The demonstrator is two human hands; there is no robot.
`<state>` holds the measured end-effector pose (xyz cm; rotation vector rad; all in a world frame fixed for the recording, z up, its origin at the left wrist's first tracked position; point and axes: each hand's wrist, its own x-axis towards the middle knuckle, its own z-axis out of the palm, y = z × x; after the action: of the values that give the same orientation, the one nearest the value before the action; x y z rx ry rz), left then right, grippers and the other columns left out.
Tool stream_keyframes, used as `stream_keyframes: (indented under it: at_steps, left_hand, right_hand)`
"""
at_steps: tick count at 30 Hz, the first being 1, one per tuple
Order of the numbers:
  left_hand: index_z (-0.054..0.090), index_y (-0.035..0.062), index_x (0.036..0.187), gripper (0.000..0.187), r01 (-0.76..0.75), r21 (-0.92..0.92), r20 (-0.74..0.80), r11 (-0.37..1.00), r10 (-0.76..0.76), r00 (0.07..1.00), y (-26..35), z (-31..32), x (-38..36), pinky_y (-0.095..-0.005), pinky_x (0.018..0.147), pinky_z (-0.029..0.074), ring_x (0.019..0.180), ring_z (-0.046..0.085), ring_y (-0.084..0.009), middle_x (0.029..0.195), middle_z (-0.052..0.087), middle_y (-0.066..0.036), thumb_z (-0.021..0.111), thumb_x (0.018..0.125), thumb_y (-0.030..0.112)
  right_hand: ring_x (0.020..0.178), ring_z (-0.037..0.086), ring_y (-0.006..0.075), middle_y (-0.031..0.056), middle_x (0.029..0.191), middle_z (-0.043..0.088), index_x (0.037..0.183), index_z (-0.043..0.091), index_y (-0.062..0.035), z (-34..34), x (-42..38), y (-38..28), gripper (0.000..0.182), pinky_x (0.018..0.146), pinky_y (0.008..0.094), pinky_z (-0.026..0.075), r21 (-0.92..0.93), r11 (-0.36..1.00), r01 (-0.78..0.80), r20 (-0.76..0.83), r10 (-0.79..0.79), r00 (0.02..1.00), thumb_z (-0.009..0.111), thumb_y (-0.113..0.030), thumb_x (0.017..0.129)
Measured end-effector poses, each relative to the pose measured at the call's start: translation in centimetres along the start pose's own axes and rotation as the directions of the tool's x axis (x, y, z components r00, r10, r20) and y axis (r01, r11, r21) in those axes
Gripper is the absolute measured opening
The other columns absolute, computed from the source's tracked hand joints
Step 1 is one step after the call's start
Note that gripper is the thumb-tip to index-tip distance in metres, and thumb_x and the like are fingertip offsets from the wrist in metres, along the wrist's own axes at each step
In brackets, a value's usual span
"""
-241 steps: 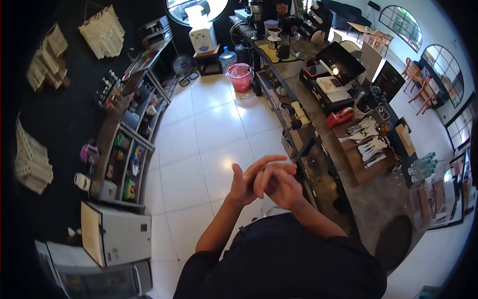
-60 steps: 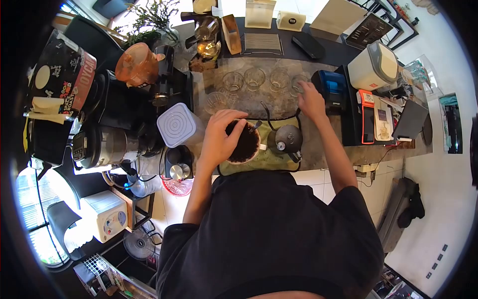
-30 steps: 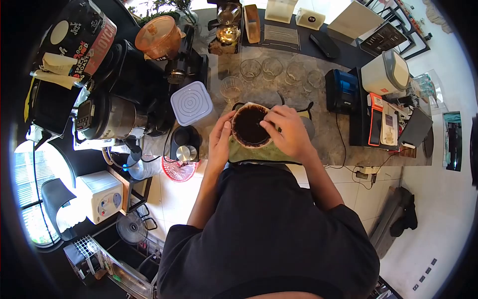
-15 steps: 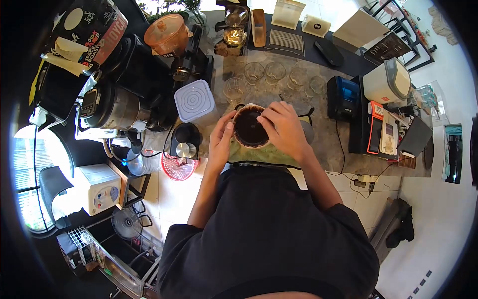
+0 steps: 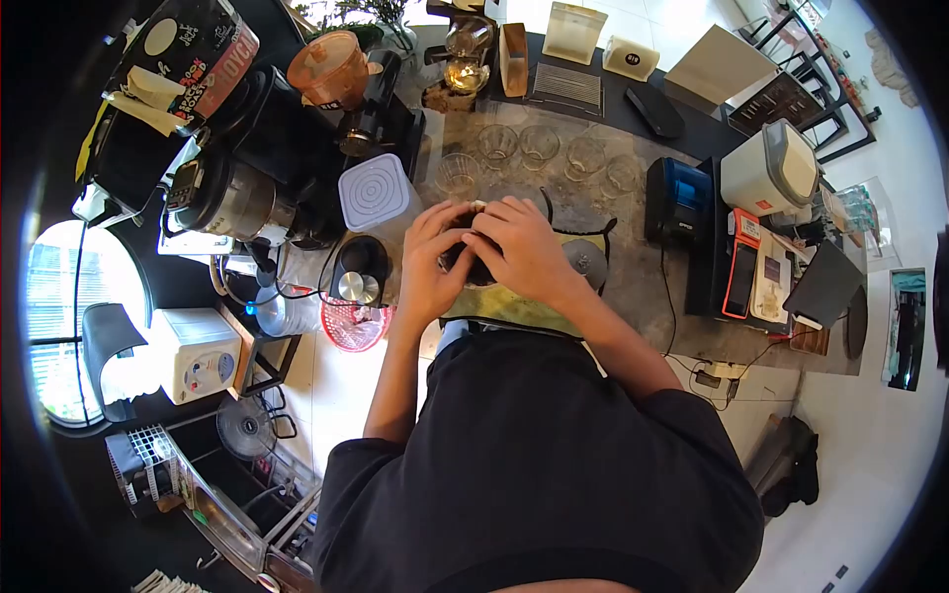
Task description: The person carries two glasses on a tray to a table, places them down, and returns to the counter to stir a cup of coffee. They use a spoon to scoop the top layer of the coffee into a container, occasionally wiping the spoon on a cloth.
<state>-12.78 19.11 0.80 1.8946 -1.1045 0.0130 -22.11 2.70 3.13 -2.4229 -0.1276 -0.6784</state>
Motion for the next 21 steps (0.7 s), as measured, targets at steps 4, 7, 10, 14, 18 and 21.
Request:
stream_keyframes:
  at_steps: [4,7,10,14,18,21]
  left_hand:
    - [0.078,0.003,0.101,0.016,-0.004,0.054,-0.013,0.999,0.005,1.0,0.4,0.5,-0.4,-0.0459,0.111,0.042,0.129,0.061,-0.0348,0.123,0.073,-0.011,0.076,0.087,0.009]
    - [0.077,0.0008,0.096,0.013,0.017,0.095,-0.187,0.995,0.001,0.982,0.6,0.9,-1.5,-0.0424,0.099,0.047,0.11,0.067,-0.0326,0.106,0.075,-0.012,0.08,0.085,0.007]
    - [0.073,-0.0028,0.09,0.013,0.278,-0.194,-0.456,0.941,-0.337,0.824,-0.1,2.4,-3.1,-0.0344,0.079,0.049,0.084,0.064,-0.025,0.089,0.069,-0.012,0.083,0.088,0.006]
    - [0.07,-0.0035,0.084,0.017,0.264,-0.089,-0.438,0.96,-0.276,0.855,0.8,2.7,-3.8,-0.0342,0.081,0.049,0.086,0.064,-0.0232,0.089,0.069,-0.011,0.082,0.089,0.007]
    - [0.071,-0.0039,0.082,0.019,0.314,-0.175,-0.446,0.933,-0.36,0.82,1.3,2.2,-3.8,-0.0336,0.077,0.045,0.083,0.059,-0.0211,0.084,0.064,-0.009,0.082,0.089,0.009]
    - [0.07,-0.0041,0.082,0.021,0.298,-0.063,-0.46,0.952,-0.293,0.838,1.7,1.6,-3.1,-0.0335,0.074,0.042,0.08,0.055,-0.02,0.081,0.059,-0.008,0.083,0.089,0.01]
  right_hand:
    - [0.095,0.06,0.0313,0.0097,0.097,0.064,0.1,0.07,-0.0041,-1.4,-1.2,-0.6,0.019,0.086,0.0427,0.046,0.043,0.994,-0.097,-0.054,0.1,0.994,0.076,-0.019,0.09]
    - [0.1,0.062,0.0332,0.0121,0.103,0.066,0.105,0.071,-0.0038,-3.3,-4.4,0.4,0.022,0.09,0.0438,0.048,0.106,0.973,-0.203,-0.107,0.215,0.971,0.077,-0.017,0.089]
    - [0.106,0.064,0.0332,0.0139,0.108,0.067,0.107,0.071,-0.0026,-5.1,-9.1,2.5,0.021,0.091,0.0438,0.051,0.012,0.947,-0.322,-0.343,0.307,0.888,0.075,-0.012,0.089]
    - [0.1,0.065,0.0308,0.0157,0.103,0.068,0.107,0.07,-0.0005,-5.3,-16.0,4.8,0.019,0.087,0.0406,0.052,0.054,0.841,-0.539,-0.401,0.512,0.759,0.069,-0.017,0.097]
    - [0.085,0.061,0.0184,0.0116,0.088,0.067,0.101,0.071,0.0011,-3.8,-20.9,6.1,0.032,0.081,0.034,0.048,0.468,0.491,-0.735,0.07,0.809,0.584,0.058,-0.027,0.107]
    - [0.081,0.054,0.0112,0.0038,0.082,0.065,0.095,0.07,0.0011,-2.2,-21.4,5.2,0.04,0.076,0.0301,0.045,0.56,0.426,-0.71,0.232,0.742,0.629,0.055,-0.033,0.11]
